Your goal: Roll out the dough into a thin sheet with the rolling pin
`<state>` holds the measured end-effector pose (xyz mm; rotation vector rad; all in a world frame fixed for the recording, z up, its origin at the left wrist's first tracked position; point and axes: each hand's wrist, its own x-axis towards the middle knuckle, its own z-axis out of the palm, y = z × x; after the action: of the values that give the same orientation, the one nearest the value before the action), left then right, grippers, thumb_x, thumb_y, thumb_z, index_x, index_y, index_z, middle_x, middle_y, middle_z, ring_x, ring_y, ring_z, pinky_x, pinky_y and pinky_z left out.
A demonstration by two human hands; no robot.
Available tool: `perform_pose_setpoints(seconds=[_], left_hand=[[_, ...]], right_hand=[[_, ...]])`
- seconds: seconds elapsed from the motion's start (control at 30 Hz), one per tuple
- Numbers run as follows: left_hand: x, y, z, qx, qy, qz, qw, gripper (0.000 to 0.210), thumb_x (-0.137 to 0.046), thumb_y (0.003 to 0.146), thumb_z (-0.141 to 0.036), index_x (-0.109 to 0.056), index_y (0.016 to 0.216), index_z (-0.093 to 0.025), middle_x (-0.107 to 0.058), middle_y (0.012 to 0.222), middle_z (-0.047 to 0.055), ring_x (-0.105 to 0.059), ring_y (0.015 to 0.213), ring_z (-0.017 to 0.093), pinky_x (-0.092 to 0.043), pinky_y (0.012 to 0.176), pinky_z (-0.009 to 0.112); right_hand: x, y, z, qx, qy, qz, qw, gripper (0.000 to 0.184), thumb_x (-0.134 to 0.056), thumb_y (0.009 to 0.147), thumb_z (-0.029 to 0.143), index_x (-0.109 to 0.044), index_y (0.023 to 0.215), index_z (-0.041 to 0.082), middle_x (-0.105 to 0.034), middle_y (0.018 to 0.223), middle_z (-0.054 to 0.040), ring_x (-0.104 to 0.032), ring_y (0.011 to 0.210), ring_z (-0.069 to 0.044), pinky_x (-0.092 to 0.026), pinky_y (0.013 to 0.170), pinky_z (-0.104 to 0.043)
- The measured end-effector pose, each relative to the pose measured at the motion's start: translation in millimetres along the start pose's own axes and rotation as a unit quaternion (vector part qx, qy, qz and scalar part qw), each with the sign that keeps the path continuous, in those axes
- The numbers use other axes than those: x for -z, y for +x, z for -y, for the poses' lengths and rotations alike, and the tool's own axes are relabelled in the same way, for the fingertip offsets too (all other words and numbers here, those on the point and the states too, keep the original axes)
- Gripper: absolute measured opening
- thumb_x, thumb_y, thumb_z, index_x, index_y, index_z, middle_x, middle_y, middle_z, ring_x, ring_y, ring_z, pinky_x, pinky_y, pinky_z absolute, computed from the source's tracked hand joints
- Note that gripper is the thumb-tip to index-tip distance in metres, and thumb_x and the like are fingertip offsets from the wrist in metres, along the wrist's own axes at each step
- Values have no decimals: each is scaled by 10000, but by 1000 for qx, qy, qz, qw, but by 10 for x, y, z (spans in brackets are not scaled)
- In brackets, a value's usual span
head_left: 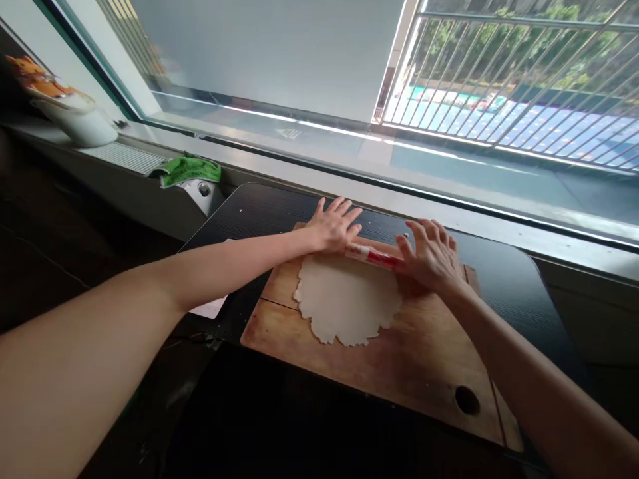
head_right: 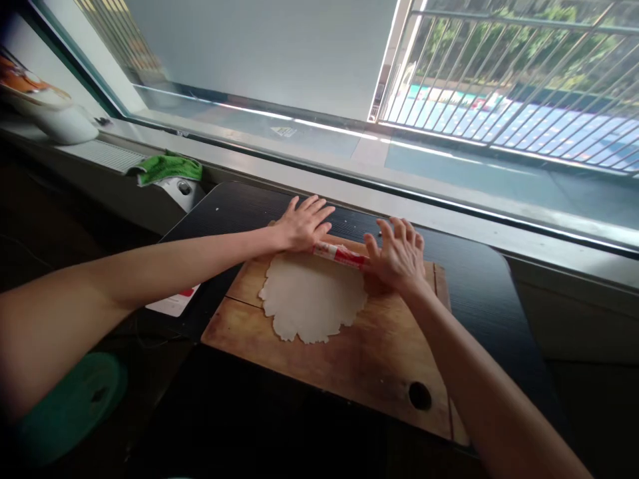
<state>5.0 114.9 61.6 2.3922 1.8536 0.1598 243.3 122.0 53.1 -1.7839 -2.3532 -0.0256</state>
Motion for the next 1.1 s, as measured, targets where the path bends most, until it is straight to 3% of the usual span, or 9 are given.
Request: perform_pose_setpoints(seconds=[0.13,0.23,0.33,0.4,0.57,0.67,0.77,0.97,1.1], left_hand=[[37,240,32,50,3,11,999,612,-254,1048,-415,-319,1603,-165,-277,1690,119,-160,1579,311,-135,1253,617],[1,-57,11,-15,-3,65,998,603,-261,1042,-444,-335,1600,-226,-319,1677,85,-202,1570,308,-176,1241,618],[-19,-238,-8,-67,3,38,997,578,-290,1036,-443,-383,1576,-260,-376,1653,56,-242,1555,290,-155,1249,605],[-3,-102,3,-35,4,12,999,579,-296,1040,-432,-373,1579,-235,-338,1671,71,-214,1563,291,-135,1252,607],[42,229,28,68,0,-12,998,583,-282,1050,-406,-349,1586,-187,-302,1681,111,-180,1575,293,-146,1255,599],[-14,-95,0,2,-4,33,999,593,-275,1044,-443,-355,1587,-220,-327,1673,99,-227,1562,302,-182,1240,610],[-49,-319,-17,-61,9,10,998,585,-309,1031,-459,-389,1572,-250,-386,1647,77,-267,1546,296,-163,1247,598],[41,216,50,57,-2,14,998,634,-271,1040,-453,-305,1603,-162,-262,1693,129,-170,1577,310,-132,1249,615],[15,-40,27,-7,-11,50,999,637,-254,1039,-480,-300,1609,-198,-292,1685,111,-213,1566,302,-166,1242,611]], right_hand=[[16,290,4,-87,-2,47,995,677,-262,1014,554,-447,1538,168,-433,1585,-178,-378,1452,-353,-382,1131,-570],[-46,-48,-3,-9,-14,54,998,635,-253,1015,555,-507,1493,224,-498,1542,-133,-414,1427,-328,-406,1116,-533],[-93,-278,-18,74,-7,-10,997,567,-286,1015,529,-564,1429,258,-538,1504,-111,-374,1450,-322,-354,1148,-542],[-83,-133,-18,48,3,-31,998,561,-305,1014,512,-559,1432,237,-517,1520,-131,-354,1459,-334,-327,1158,-566],[-15,276,11,-77,23,19,997,640,-310,1006,527,-504,1486,149,-453,1558,-193,-358,1456,-358,-349,1142,-580],[-62,-87,17,-4,7,0,1000,611,-287,1013,537,-541,1453,198,-514,1519,-150,-403,1425,-340,-386,1119,-554],[-101,-358,16,61,-11,-38,997,572,-296,1016,520,-577,1413,220,-547,1491,-126,-382,1442,-325,-356,1146,-529],[-30,247,22,-57,27,13,998,645,-304,1004,530,-490,1495,155,-449,1566,-180,-341,1470,-360,-334,1153,-577],[-90,-49,-3,25,25,-20,999,599,-289,1008,544,-538,1443,216,-535,1498,-143,-388,1438,-336,-370,1131,-556]])
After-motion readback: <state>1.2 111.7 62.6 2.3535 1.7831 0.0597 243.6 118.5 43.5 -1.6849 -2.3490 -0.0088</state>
